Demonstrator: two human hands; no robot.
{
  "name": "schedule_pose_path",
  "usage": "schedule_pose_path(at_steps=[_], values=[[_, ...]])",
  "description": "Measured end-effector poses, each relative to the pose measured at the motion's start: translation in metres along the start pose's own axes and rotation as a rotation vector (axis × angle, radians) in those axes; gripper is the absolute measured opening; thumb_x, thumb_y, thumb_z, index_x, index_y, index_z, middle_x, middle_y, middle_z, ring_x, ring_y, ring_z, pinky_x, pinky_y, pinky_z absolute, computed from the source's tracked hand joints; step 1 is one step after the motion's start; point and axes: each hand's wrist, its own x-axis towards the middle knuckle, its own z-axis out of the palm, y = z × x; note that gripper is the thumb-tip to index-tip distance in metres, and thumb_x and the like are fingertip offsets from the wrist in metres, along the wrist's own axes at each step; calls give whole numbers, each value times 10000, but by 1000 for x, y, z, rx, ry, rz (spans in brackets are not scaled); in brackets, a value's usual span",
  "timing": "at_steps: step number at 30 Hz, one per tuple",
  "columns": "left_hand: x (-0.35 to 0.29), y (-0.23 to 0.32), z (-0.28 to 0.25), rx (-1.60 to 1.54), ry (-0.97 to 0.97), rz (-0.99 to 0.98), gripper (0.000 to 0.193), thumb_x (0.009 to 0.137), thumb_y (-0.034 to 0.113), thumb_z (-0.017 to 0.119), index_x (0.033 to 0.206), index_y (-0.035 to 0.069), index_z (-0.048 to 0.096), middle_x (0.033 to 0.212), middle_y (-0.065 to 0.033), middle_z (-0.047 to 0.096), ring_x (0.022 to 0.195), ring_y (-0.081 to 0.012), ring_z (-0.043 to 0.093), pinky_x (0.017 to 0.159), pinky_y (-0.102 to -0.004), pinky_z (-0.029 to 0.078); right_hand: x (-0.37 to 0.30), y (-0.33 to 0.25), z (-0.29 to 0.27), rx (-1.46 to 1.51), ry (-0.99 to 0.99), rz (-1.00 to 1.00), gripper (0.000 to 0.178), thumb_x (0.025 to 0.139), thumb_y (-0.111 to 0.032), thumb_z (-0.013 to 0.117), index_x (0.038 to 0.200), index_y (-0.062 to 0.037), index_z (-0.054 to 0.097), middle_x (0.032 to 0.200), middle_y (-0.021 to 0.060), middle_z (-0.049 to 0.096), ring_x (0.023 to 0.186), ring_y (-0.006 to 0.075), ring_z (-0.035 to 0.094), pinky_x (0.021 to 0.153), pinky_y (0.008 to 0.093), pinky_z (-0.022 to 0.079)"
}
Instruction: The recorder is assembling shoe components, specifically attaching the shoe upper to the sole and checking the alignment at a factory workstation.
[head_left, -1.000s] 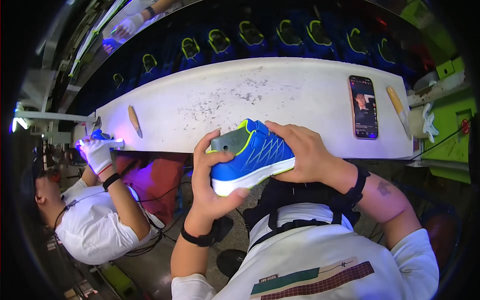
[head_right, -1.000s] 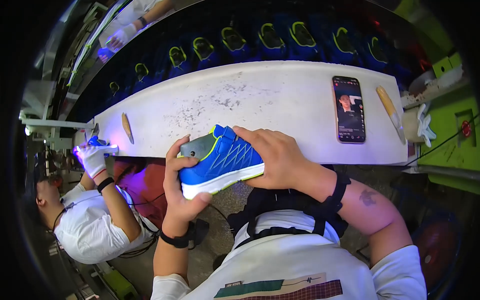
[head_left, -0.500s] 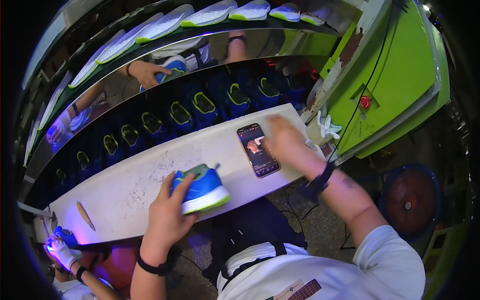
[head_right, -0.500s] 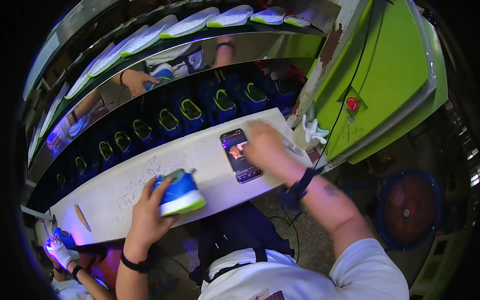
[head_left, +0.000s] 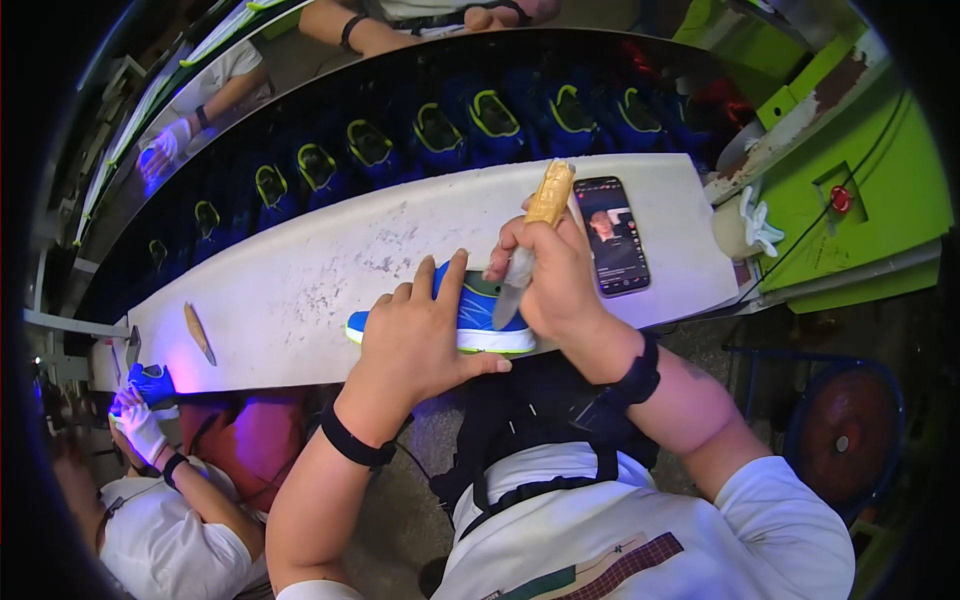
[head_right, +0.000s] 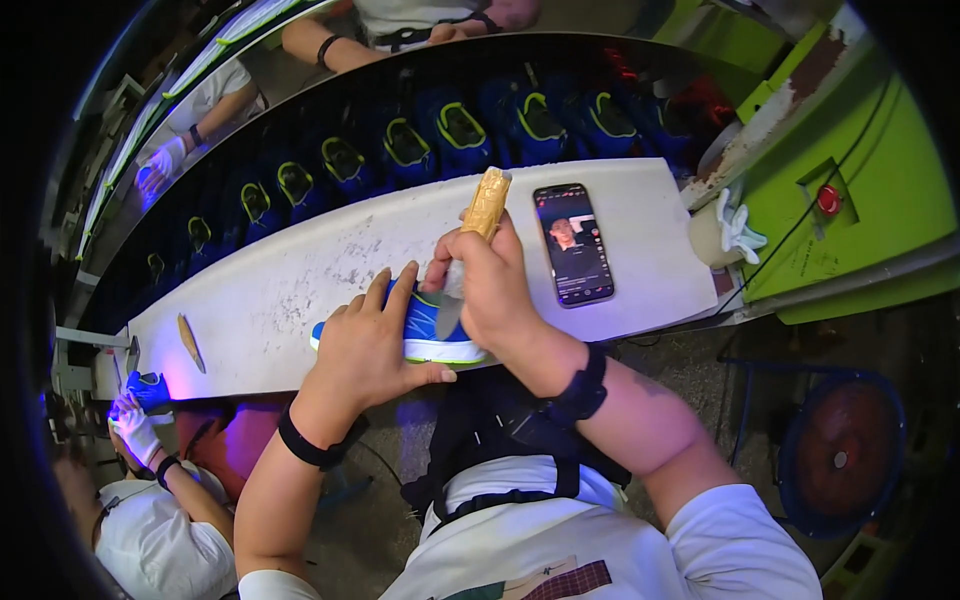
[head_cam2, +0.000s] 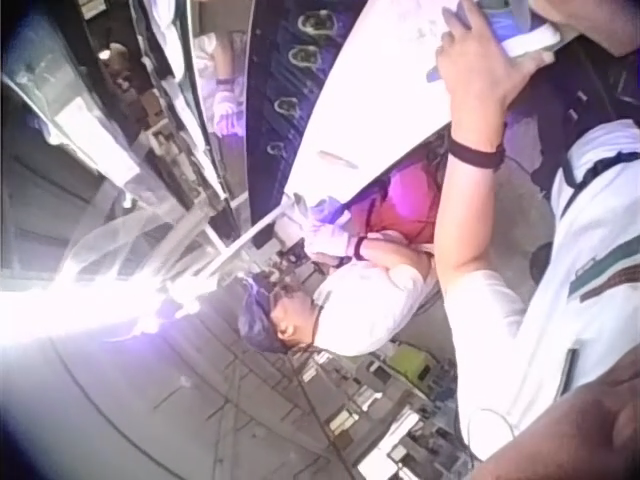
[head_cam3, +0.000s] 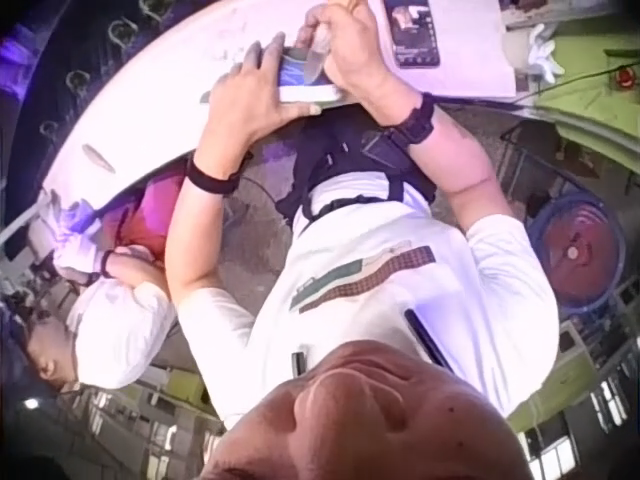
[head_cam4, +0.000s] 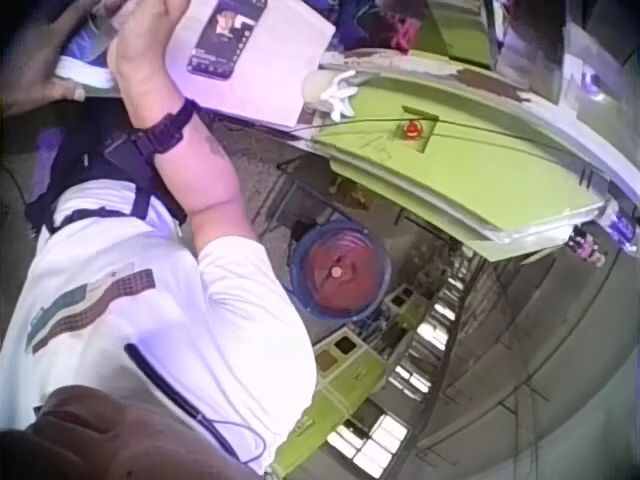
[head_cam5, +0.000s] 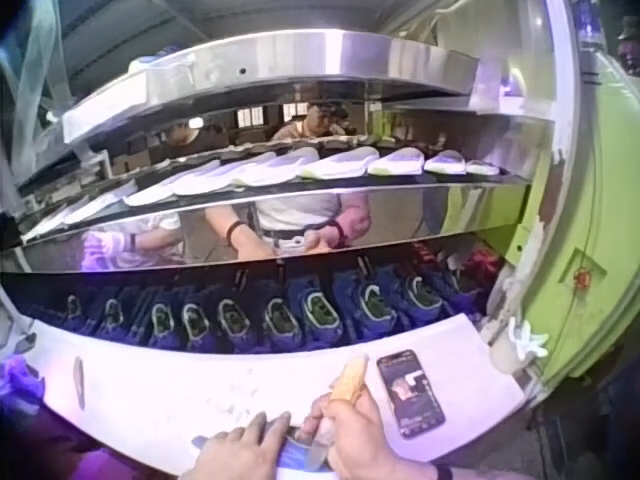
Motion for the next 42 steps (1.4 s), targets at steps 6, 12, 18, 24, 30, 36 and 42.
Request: schedule_pose_path(at_steps=[6, 12, 18, 24, 30, 36, 42], values=[[0, -4, 9, -13, 109, 42, 1186, 500, 637, 849, 1429, 14, 455, 1251, -315, 602, 952, -397, 690, 808, -422, 564, 0, 25, 13, 154, 5, 87, 365, 1017, -404, 394, 1180, -80, 434, 698, 62, 481, 537, 156, 455, 479, 308, 395], [2, -13, 12, -16, 27, 42, 1105, 500, 600, 864, 1329, -42, 516, 1209, -286, 624, 920, -376, 693, 800, -428, 564, 34, 14, 7, 39, -324, 576, 472, 1036, -548, 345, 1180, -117, 472, 659, 12, 450, 445, 105, 352, 400, 256, 299], [13, -10, 9, -20, 21, 39, 1064, 489, 581, 873, 1299, -32, 554, 1231, -266, 626, 928, -371, 694, 807, -429, 566, 42, -8, -37, 253, -354, 764, 507, 1037, -580, 323, 1067, -123, 539, 619, 12, 450, 416, 114, 401, 377, 254, 339], [7, -3, 14, 11, 56, -2, 1109, 468, 594, 880, 1310, -42, 539, 1270, -291, 598, 1009, -390, 677, 849, -441, 554, 22, -1, -28, 227, -4, 391, 548, 996, -642, 337, 906, -130, 511, 618, 33, 470, 427, 157, 396, 390, 310, 354], [15, 9, 13, 35, -20, -65, 1130, 500, 653, 840, 1310, -63, 513, 1252, -309, 590, 1027, -419, 650, 866, -460, 532, 6, 12, -2, 120, -20, 257, 579, 987, -665, 361, 907, -105, 486, 610, 35, 474, 429, 124, 391, 410, 285, 339], [14, -2, 26, -20, 98, -15, 915, 503, 640, 843, 1087, -40, 659, 1173, -294, 630, 895, -388, 680, 791, -429, 553, 11, 27, 14, 108, -131, 183, 586, 984, -645, 396, 888, -72, 471, 612, 20, 456, 444, 89, 355, 409, 251, 299], [10, -1, 21, -1, 70, 9, 880, 504, 643, 844, 1034, -34, 657, 1014, -216, 641, 781, -342, 665, 699, -406, 540, 60, 12, -10, 129, -715, 903, 595, 994, -666, 338, 922, -103, 517, 582, 4, 427, 390, 88, 318, 352, 246, 267]])
